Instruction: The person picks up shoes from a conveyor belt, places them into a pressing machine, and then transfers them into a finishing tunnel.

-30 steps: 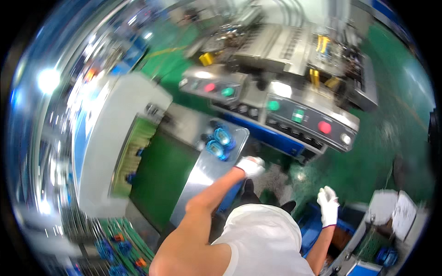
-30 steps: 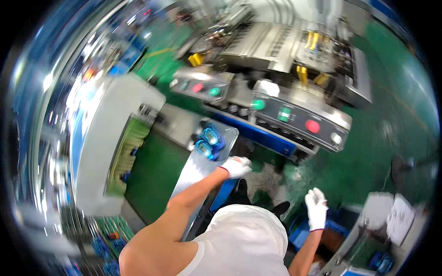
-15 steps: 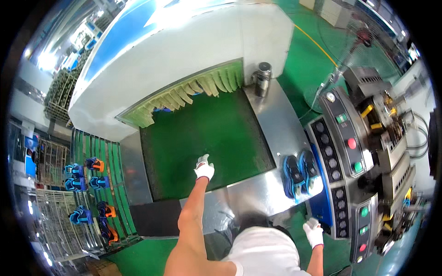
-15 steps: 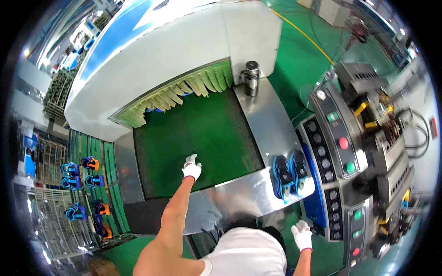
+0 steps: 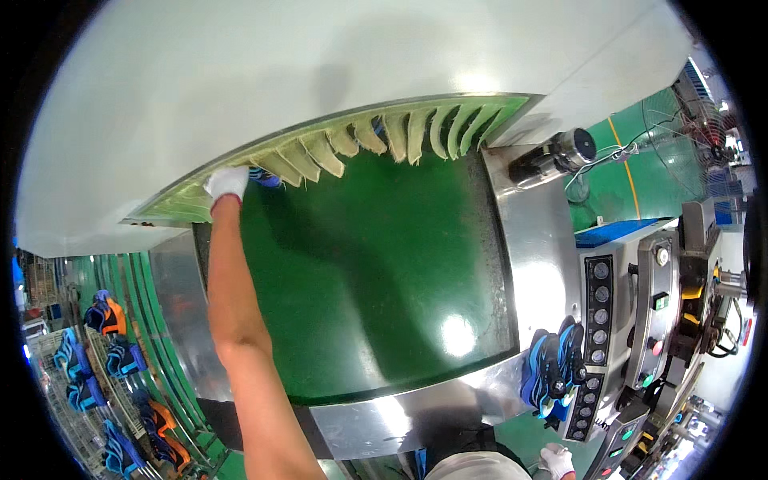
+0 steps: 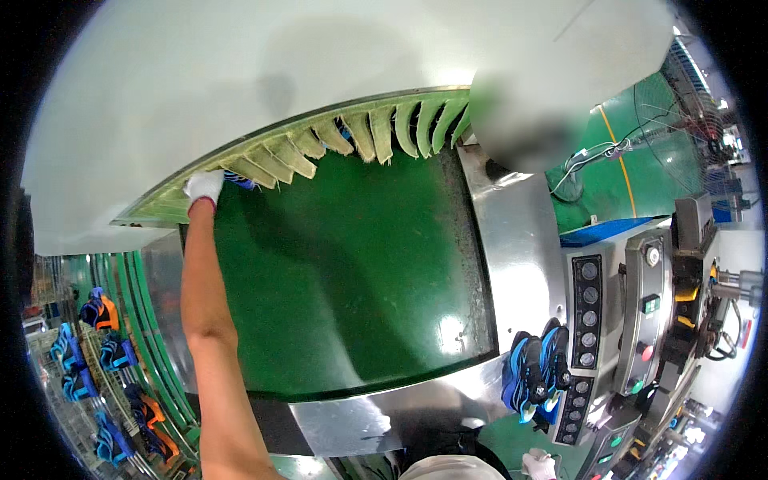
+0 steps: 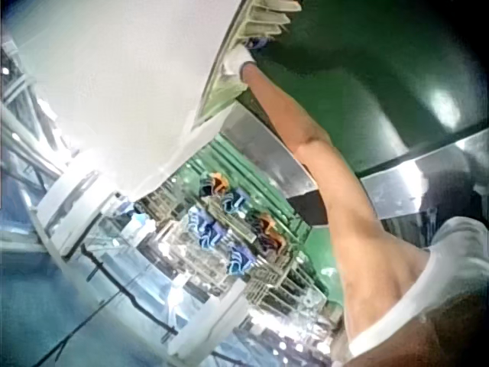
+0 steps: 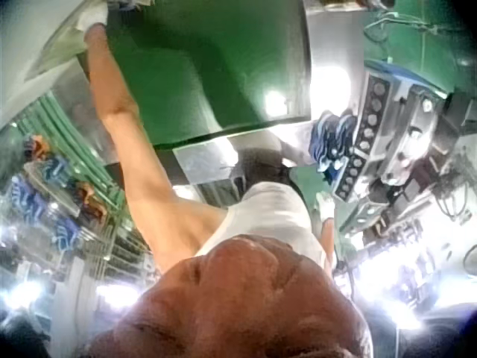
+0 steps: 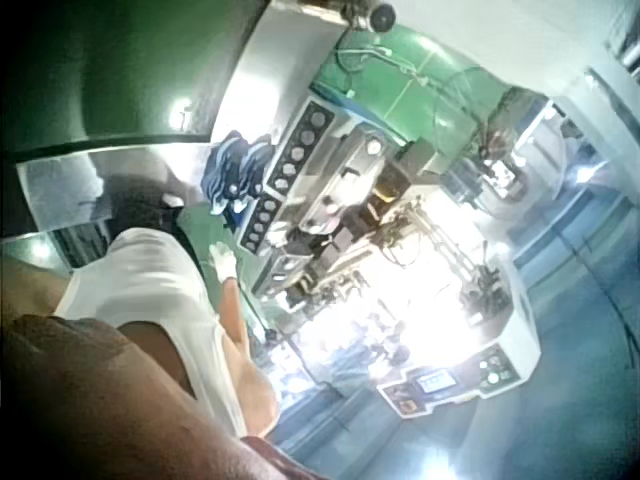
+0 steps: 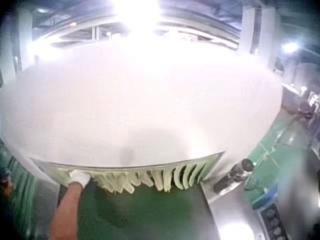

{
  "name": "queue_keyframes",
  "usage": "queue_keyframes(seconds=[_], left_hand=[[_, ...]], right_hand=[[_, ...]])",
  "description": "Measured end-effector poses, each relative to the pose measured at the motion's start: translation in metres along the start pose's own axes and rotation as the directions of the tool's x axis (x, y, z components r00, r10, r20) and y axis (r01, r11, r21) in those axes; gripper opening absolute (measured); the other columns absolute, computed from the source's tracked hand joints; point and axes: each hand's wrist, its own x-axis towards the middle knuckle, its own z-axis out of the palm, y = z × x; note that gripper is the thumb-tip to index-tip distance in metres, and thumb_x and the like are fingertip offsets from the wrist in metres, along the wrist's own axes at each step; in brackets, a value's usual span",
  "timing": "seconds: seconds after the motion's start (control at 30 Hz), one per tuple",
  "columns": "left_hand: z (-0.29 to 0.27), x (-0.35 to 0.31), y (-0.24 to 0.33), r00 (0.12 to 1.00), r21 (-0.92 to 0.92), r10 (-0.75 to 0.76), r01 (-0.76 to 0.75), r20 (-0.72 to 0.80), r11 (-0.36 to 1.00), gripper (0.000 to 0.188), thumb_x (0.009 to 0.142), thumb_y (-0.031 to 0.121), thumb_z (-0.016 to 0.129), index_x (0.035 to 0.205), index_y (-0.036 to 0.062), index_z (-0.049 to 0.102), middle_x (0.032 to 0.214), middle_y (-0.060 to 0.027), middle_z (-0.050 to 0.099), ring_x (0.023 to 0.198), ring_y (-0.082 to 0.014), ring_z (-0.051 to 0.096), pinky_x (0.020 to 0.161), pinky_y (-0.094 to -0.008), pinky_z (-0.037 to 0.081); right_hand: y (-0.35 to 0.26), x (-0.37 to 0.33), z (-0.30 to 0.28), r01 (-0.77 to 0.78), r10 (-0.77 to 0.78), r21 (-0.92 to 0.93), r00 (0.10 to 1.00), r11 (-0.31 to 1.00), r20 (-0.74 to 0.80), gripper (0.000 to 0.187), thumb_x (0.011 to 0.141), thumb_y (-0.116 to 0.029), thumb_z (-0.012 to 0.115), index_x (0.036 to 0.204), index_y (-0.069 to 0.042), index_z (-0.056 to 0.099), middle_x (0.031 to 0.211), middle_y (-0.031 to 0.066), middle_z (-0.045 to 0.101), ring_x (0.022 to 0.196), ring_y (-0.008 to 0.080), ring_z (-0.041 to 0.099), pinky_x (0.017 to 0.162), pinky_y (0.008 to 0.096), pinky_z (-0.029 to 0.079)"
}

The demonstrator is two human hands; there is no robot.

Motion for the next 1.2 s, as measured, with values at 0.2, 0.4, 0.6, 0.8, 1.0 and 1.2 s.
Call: queue_keyframes(seconds=[0.2, 0.4, 0.6, 0.8, 1.0, 1.2], left_hand=[[0.056, 0.006, -0.085, 0.922, 0.300, 0.335, -0.270, -0.192, 0.915, 0.030, 0.096, 0.023, 0.052, 0.102, 0.0025, 0.073, 0.096, -0.0233, 0.074, 0.092, -0.0405, 0.072, 0.083, -0.0485, 0.057], [0.022, -0.183, -0.047, 0.804, -0.252, 0.195, -0.391, -0.562, 0.885, 0.021, 0.098, 0.012, 0.059, 0.115, 0.0027, 0.066, 0.111, -0.0232, 0.067, 0.105, -0.0415, 0.066, 0.094, -0.0499, 0.052], [0.025, -0.371, -0.027, 0.906, -0.589, 0.180, -0.390, -0.383, 0.708, 0.019, 0.087, 0.015, 0.072, 0.104, 0.0065, 0.070, 0.110, -0.0175, 0.066, 0.103, -0.0360, 0.065, 0.092, -0.0445, 0.053], [-0.021, -0.579, 0.097, 0.675, -0.697, 0.728, -0.579, -0.120, 0.423, 0.018, 0.083, 0.014, 0.075, 0.099, 0.0057, 0.072, 0.104, -0.0161, 0.067, 0.095, -0.0346, 0.067, 0.086, -0.0443, 0.054], [-0.112, -0.736, 0.238, 0.008, -0.667, 0.983, -0.736, -0.183, -0.118, 0.024, 0.084, 0.015, 0.080, 0.104, 0.0048, 0.072, 0.106, -0.0145, 0.068, 0.098, -0.0320, 0.067, 0.087, -0.0411, 0.054], [-0.188, -0.887, 0.356, -0.438, -0.611, 0.823, -0.555, -0.362, -0.564, 0.064, 0.086, 0.010, 0.079, 0.142, -0.0013, 0.051, 0.137, -0.0193, 0.055, 0.116, -0.0315, 0.063, 0.099, -0.0395, 0.053]], right_hand=[[-0.030, 0.029, -0.002, -0.069, 0.066, 0.048, 0.996, 0.996, 0.055, 0.041, 0.087, -0.017, 0.076, 0.122, 0.000, 0.065, 0.104, 0.0087, 0.070, 0.084, 0.0173, 0.068, 0.068, 0.0352, 0.059], [-0.090, 0.014, 0.020, 0.216, -0.216, -0.001, 0.976, 0.976, -0.005, 0.051, 0.087, -0.027, 0.078, 0.125, 0.005, 0.064, 0.103, 0.0124, 0.073, 0.088, 0.0179, 0.071, 0.075, 0.0324, 0.059], [-0.141, -0.020, 0.038, 0.535, -0.560, 0.208, 0.823, 0.819, 0.090, 0.046, 0.091, -0.006, 0.073, 0.133, 0.004, 0.056, 0.125, 0.0167, 0.067, 0.120, 0.0233, 0.066, 0.101, 0.0343, 0.053], [-0.220, -0.084, 0.055, 0.785, -0.779, -0.308, 0.602, 0.538, 0.175, 0.068, 0.086, -0.046, 0.073, 0.133, 0.002, 0.058, 0.133, 0.0249, 0.061, 0.124, 0.0398, 0.060, 0.105, 0.0438, 0.049], [-0.164, -0.050, -0.012, 0.784, -0.851, -0.346, 0.515, 0.516, -0.101, 0.050, 0.084, -0.030, 0.070, 0.123, -0.002, 0.056, 0.103, 0.0234, 0.067, 0.095, 0.0394, 0.068, 0.082, 0.0474, 0.053], [-0.005, -0.075, -0.114, 0.519, -0.417, 0.687, 0.847, 0.509, -0.330, 0.059, 0.078, -0.035, 0.087, 0.120, 0.002, 0.068, 0.104, 0.0111, 0.074, 0.089, 0.0177, 0.070, 0.079, 0.0331, 0.057]])
